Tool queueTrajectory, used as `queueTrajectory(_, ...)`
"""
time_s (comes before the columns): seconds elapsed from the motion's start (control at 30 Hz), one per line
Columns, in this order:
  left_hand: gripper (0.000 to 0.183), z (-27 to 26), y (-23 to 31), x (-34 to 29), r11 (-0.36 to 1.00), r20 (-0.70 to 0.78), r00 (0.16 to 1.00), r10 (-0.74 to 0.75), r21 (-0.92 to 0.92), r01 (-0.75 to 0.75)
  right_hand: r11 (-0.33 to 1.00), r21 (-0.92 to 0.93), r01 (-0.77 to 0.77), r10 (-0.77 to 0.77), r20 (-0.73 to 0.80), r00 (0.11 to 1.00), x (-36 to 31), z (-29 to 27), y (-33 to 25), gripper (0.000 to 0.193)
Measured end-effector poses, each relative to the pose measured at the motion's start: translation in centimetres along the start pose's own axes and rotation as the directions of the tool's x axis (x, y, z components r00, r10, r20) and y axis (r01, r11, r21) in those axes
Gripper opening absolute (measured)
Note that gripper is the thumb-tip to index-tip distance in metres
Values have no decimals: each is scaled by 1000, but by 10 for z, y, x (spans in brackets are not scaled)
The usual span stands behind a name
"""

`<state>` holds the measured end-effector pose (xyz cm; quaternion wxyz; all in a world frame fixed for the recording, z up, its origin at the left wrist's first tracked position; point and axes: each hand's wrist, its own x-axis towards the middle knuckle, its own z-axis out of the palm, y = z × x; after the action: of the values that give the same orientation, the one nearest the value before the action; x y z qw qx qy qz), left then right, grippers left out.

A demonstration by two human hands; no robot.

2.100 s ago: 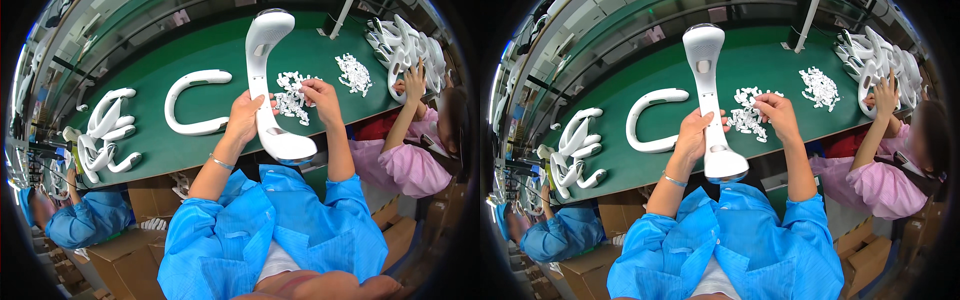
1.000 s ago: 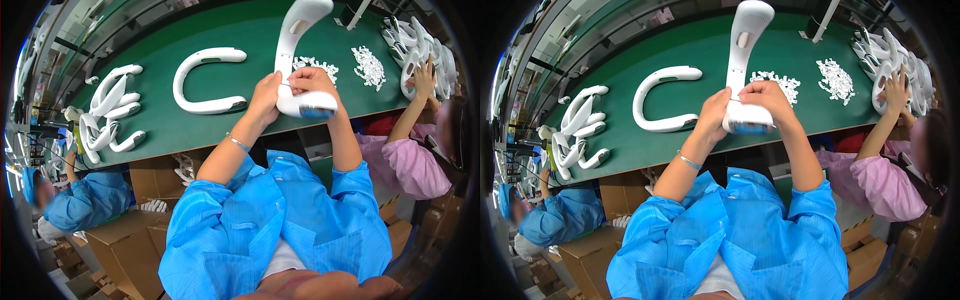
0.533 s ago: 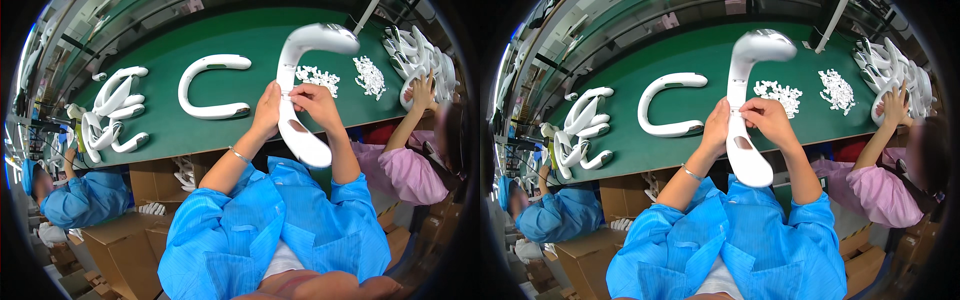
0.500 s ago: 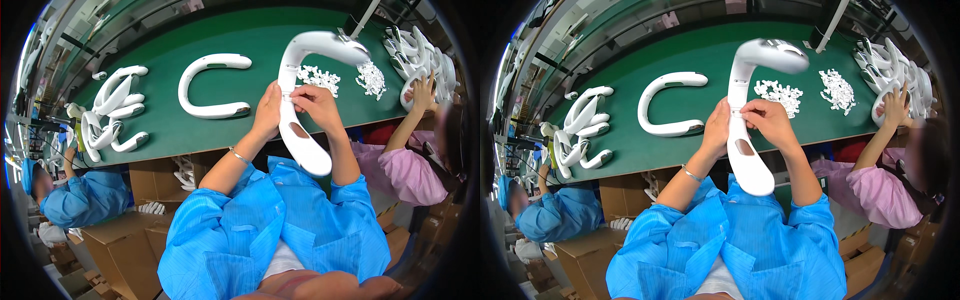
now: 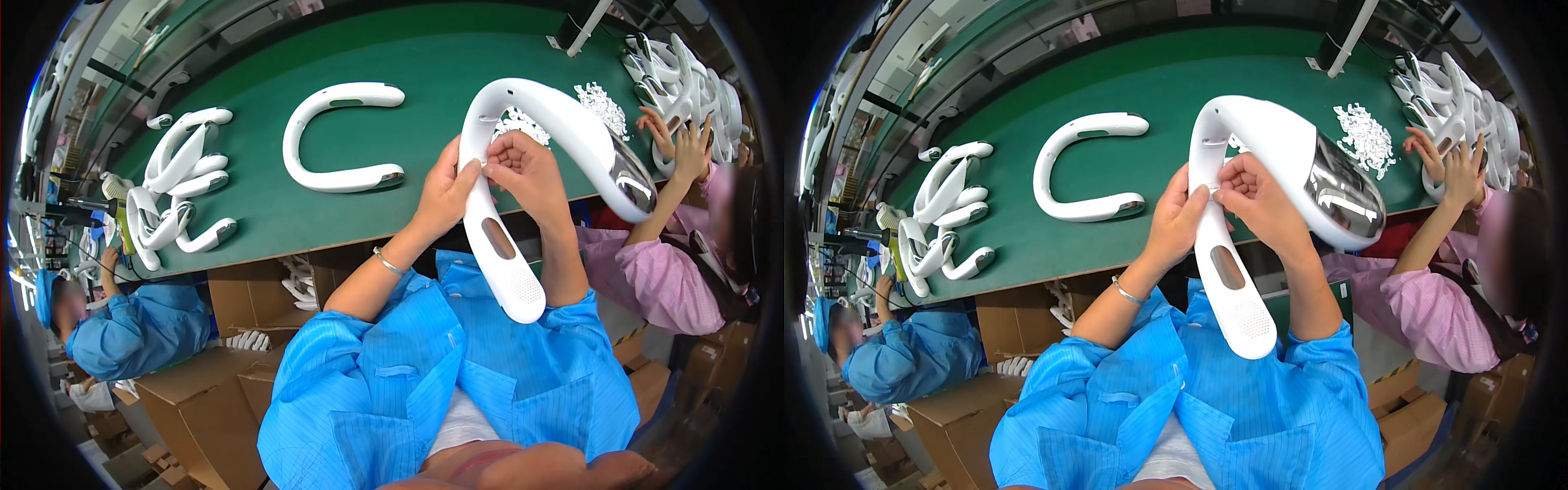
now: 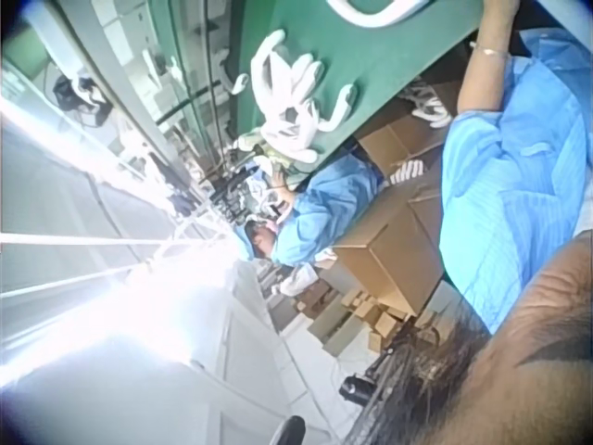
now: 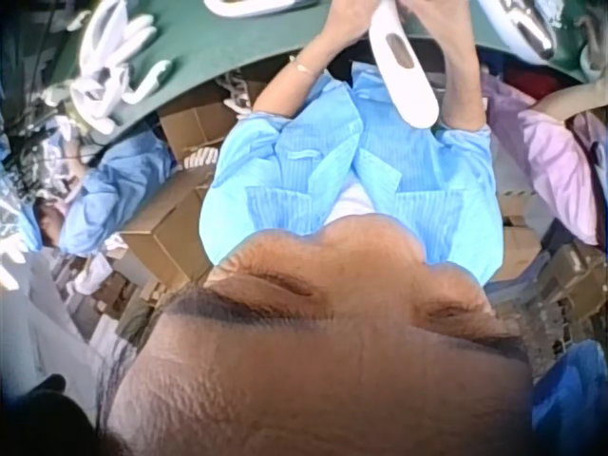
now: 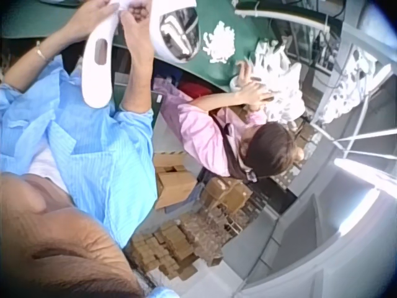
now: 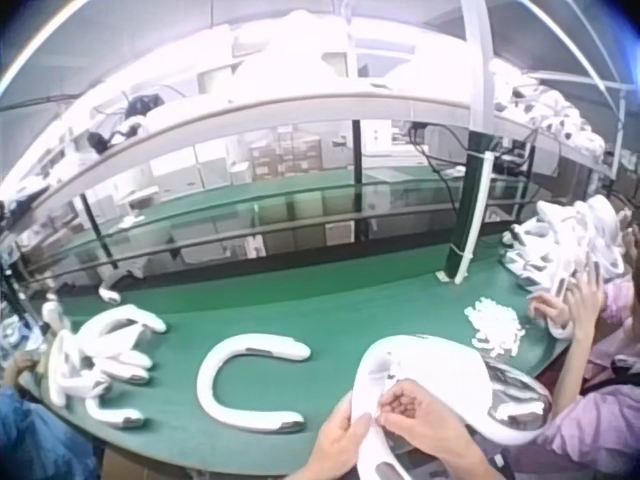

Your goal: The recorder is assembling white plastic neck massagers at a factory workbench, attaching small white components.

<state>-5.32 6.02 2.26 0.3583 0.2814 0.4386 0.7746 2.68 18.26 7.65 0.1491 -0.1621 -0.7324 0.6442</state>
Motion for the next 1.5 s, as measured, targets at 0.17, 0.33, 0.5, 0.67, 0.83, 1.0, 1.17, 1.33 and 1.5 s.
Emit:
queueTrajectory(0.17,51,4,4,-11,998,14,999,42,47,-43,996,65,-60,61,-15,998,-12,3,-4,24)
queueTrajectory(0.33,51,2,8,-19,914,97,984,149,366,-174,972,230,42,-58,66,996,-30,-5,13,18)
queueTrajectory(0.5,49,5,-2,-22,864,96,959,268,415,-284,995,-98,26,-36,-101,994,-39,-2,30,34)
queueTrajectory(0.67,43,7,4,-27,910,37,968,249,334,-247,993,110,35,-35,-8,999,-38,5,27,36)
queueTrajectory(0.83,39,7,-9,-25,918,36,966,255,306,-253,979,185,84,-88,15,996,-37,-9,72,40)
queueTrajectory(1.0,38,4,-14,-25,957,-30,991,131,266,-118,936,346,-71,98,-62,993,-35,3,95,35)
queueTrajectory(1.17,35,3,-18,-9,995,-140,990,-20,98,34,961,264,-84,141,-207,968,-22,14,89,28)
queueTrajectory(1.33,34,-18,-59,-7,977,-129,977,-173,-149,153,924,381,-6,65,-141,988,-26,14,56,35)
queueTrajectory(1.5,31,-6,-28,2,960,-86,969,-233,-181,215,875,434,-214,280,-94,956,-52,6,47,42)
